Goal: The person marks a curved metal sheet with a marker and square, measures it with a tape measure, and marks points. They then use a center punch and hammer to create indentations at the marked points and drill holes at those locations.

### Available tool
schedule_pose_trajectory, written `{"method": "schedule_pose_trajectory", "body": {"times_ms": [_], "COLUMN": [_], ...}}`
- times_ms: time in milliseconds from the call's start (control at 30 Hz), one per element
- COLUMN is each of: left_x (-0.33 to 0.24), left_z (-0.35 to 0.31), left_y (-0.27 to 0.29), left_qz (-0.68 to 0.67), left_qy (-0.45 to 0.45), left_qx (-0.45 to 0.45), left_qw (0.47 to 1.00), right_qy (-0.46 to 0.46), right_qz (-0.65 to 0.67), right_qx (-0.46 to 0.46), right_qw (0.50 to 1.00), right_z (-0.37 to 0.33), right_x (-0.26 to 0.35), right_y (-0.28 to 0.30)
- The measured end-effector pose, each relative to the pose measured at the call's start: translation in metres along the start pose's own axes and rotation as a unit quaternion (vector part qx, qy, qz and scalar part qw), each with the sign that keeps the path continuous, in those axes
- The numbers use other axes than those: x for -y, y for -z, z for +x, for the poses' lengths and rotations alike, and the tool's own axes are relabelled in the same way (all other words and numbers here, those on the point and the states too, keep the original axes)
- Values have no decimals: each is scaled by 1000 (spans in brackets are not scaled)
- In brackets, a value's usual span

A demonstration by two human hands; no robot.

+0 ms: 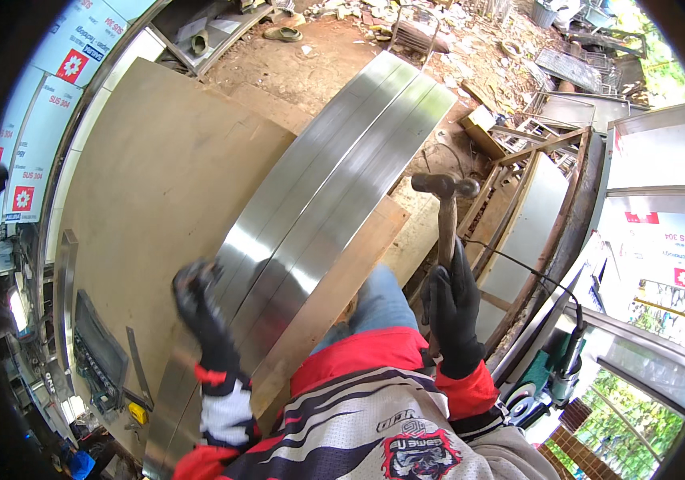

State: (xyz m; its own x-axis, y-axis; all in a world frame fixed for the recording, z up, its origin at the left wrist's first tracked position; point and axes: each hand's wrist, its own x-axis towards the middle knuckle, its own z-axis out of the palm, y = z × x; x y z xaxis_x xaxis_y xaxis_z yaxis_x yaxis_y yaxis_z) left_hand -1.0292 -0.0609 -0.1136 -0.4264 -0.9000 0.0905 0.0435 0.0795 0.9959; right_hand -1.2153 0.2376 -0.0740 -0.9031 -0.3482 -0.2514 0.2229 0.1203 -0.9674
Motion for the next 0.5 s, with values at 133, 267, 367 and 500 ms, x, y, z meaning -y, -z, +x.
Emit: {"method": "schedule_pose_trajectory", "body": {"times_ms": [133,267,367,500], "left_x": [19,44,76,102], "left_z": [56,111,148,166], "left_y": [-142,-255,-305,-323], "left_qz": [-35,-50,-20,102], "left_qy": [-30,-8,-18,-61], "left_qx": [131,164,139,122], "left_qw": [990,985,990,985], "right_qy": [-32,-30,-18,-48], "right_qz": [-7,16,10,-55], "right_qx": [8,50,97,48], "right_qw": [999,998,995,996], "right_z": [28,95,142,174], "right_x": [6,-6,-15,-14], "right_y": [9,22,46,82]}}
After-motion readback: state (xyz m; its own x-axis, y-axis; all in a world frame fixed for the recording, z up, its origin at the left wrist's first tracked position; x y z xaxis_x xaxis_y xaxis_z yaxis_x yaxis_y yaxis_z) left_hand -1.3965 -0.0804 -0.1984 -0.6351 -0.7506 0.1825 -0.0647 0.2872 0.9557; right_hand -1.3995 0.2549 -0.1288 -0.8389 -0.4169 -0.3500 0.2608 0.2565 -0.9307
